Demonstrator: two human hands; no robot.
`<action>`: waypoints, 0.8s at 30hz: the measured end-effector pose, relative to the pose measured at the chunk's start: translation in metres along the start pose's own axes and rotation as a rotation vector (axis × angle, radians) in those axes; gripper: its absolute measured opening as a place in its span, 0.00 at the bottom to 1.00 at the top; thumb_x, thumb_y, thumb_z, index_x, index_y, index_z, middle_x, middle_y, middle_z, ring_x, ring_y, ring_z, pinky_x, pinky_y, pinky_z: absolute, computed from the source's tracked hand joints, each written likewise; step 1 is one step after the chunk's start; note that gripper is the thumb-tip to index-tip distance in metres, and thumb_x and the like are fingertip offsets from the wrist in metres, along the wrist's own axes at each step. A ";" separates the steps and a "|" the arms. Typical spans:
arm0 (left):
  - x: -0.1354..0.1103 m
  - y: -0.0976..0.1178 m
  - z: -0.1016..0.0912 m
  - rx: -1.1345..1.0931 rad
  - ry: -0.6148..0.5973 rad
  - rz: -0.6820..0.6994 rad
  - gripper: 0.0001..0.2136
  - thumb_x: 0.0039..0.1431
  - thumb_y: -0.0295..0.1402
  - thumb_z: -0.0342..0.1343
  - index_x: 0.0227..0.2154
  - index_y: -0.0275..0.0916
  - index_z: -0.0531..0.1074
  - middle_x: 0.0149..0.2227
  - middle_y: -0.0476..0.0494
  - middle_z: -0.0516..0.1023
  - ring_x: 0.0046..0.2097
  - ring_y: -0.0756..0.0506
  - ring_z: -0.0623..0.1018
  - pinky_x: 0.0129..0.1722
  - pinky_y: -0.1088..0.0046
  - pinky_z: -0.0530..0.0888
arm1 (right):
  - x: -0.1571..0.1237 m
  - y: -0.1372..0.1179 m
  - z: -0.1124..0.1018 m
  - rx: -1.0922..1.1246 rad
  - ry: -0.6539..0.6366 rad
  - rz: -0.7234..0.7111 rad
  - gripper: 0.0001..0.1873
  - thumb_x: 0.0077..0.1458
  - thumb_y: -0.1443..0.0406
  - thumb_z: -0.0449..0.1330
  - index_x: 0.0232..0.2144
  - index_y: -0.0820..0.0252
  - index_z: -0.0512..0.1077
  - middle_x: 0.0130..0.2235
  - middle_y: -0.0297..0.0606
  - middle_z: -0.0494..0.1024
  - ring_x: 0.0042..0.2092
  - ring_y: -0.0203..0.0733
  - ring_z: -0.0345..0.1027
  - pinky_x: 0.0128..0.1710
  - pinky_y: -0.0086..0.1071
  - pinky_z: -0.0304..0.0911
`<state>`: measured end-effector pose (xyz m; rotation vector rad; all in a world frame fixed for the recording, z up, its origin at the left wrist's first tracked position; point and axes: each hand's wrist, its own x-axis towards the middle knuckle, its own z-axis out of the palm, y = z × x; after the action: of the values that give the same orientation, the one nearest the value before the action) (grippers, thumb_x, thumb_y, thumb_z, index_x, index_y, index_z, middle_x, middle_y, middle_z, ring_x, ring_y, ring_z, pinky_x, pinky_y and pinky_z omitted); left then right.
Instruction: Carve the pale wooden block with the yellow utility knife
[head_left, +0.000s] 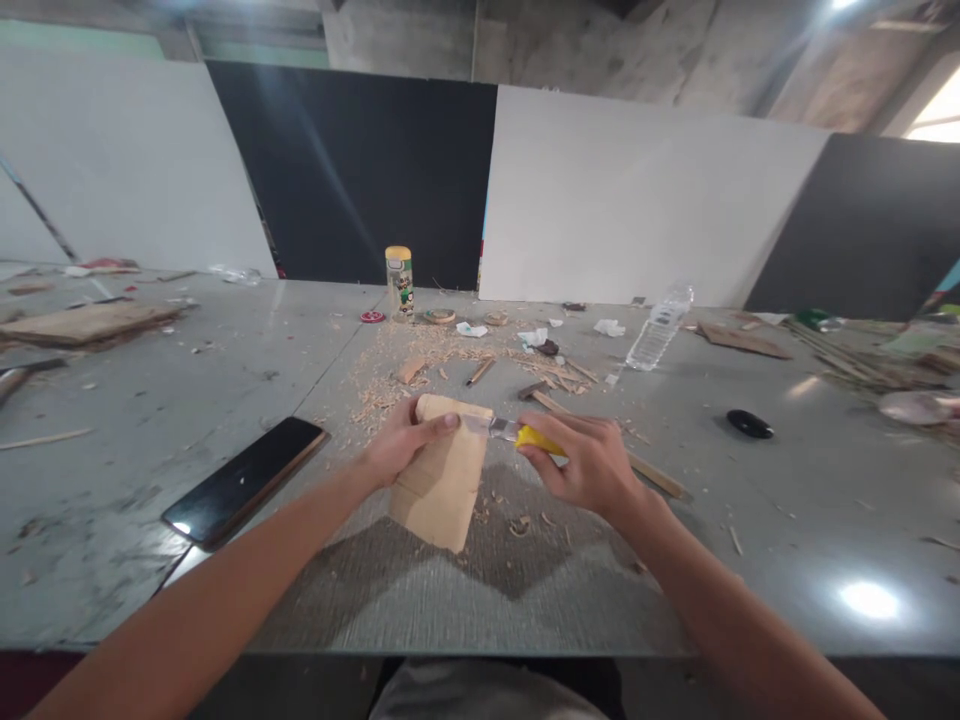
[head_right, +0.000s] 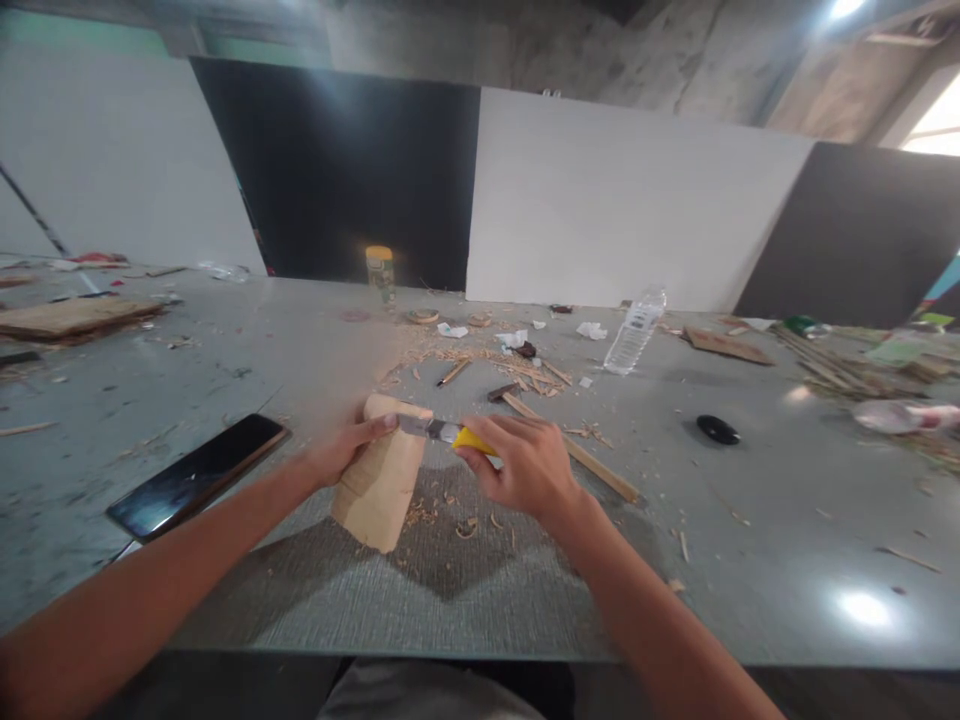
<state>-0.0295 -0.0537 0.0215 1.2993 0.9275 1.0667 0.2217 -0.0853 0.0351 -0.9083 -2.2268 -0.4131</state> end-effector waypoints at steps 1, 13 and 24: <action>0.000 0.001 0.000 0.005 0.006 -0.004 0.22 0.44 0.46 0.68 0.35 0.35 0.71 0.32 0.40 0.77 0.29 0.44 0.76 0.27 0.69 0.73 | 0.000 0.000 0.000 -0.030 0.005 0.003 0.13 0.64 0.57 0.53 0.41 0.59 0.72 0.30 0.34 0.77 0.27 0.37 0.68 0.28 0.30 0.55; 0.002 0.003 -0.001 -0.090 0.098 -0.037 0.27 0.34 0.50 0.70 0.32 0.36 0.69 0.28 0.46 0.74 0.28 0.47 0.74 0.27 0.70 0.72 | -0.013 0.087 -0.009 0.056 0.140 0.689 0.20 0.63 0.51 0.50 0.40 0.60 0.71 0.28 0.37 0.73 0.27 0.40 0.64 0.26 0.31 0.54; 0.015 -0.003 0.023 -0.104 -0.104 0.062 0.24 0.48 0.49 0.64 0.42 0.39 0.70 0.38 0.43 0.77 0.37 0.43 0.77 0.35 0.68 0.72 | 0.042 -0.030 0.013 1.325 -0.099 0.627 0.25 0.53 0.50 0.63 0.45 0.57 0.64 0.18 0.20 0.58 0.16 0.28 0.46 0.14 0.24 0.44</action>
<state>-0.0035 -0.0455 0.0205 1.2915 0.7486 1.0708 0.1727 -0.0789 0.0541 -0.7443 -1.5856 1.2581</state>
